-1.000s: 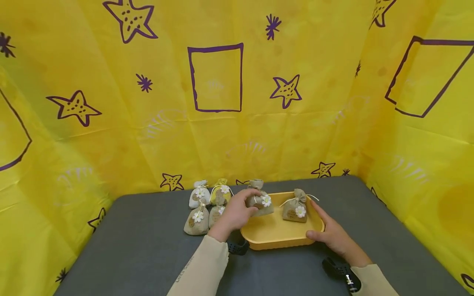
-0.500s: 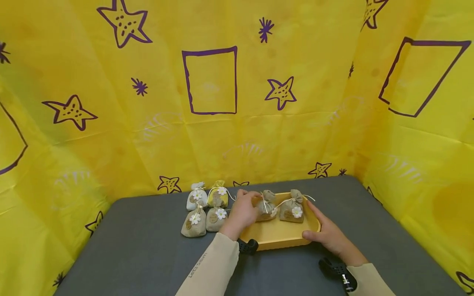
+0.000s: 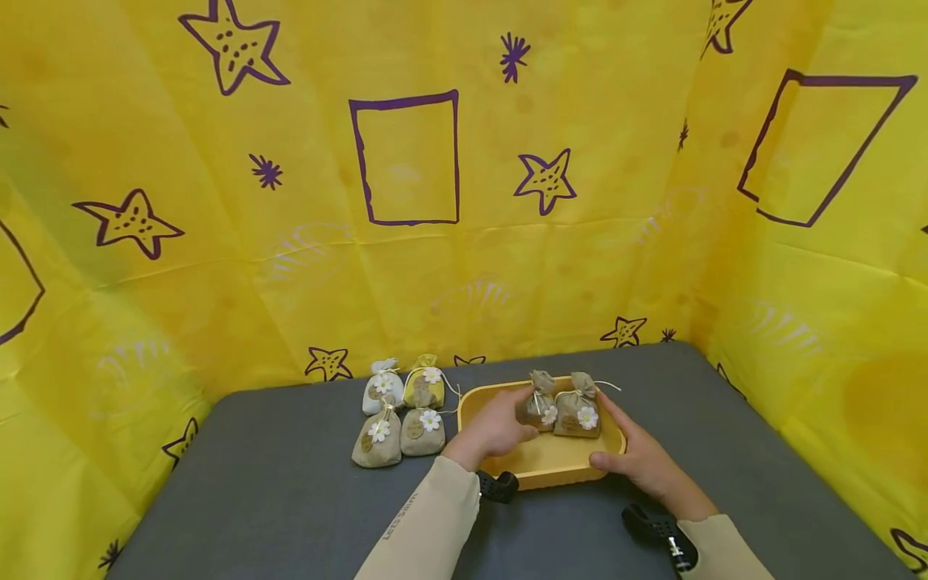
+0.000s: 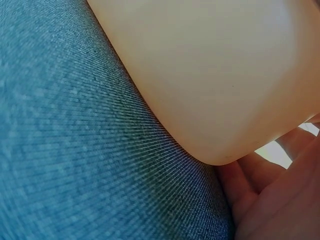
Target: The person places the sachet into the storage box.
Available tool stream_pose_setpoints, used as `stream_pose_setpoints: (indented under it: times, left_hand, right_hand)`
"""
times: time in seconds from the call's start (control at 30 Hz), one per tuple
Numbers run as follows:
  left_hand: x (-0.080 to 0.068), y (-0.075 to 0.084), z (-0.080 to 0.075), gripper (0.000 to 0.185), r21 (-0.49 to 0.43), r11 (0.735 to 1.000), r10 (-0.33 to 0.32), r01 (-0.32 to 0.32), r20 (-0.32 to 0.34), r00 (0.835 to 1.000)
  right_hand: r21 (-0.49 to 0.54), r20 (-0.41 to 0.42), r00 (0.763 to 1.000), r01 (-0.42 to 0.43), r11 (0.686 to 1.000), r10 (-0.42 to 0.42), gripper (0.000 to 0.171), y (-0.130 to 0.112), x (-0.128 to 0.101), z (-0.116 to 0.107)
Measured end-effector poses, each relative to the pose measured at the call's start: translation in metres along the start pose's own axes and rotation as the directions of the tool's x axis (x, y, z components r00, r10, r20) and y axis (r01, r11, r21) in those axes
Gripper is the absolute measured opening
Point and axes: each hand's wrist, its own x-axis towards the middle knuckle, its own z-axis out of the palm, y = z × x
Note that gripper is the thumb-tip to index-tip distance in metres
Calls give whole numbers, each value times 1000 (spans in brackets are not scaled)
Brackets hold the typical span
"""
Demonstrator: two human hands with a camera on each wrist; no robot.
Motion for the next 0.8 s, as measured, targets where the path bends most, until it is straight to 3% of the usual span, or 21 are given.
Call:
stream_pose_setpoints:
  times: [0.13, 0.27, 0.37, 0.47, 0.63, 0.8]
  left_hand:
    - [-1, 1, 0, 74, -29, 1000, -9, 9, 14, 1000]
    - [-10, 2, -2, 75, -70, 997, 28, -27, 6, 1000]
    - [-24, 4, -10, 72, -97, 994, 52, -56, -48, 998]
    - [-41, -2, -24, 69, -114, 991, 48, -65, -143, 989]
    - [-65, -35, -57, 69, -73, 997, 13, -36, -285, 958]
    - [-85, -83, -88, 71, -40, 992, -129, 122, -354, 926]
  right_hand:
    - [13, -3, 1000, 5, 1000, -5, 101, 0, 0, 0]
    - [14, 2, 1000, 4, 1000, -4, 101, 1, 0, 0]
    - [6, 6, 1000, 1, 1000, -1, 100, 1, 0, 0]
    - [2, 4, 1000, 0, 1000, 0, 100, 1, 0, 0]
    - [6, 4, 1000, 2, 1000, -2, 100, 0, 0, 0]
    - [5, 4, 1000, 4, 1000, -4, 101, 0, 0, 1]
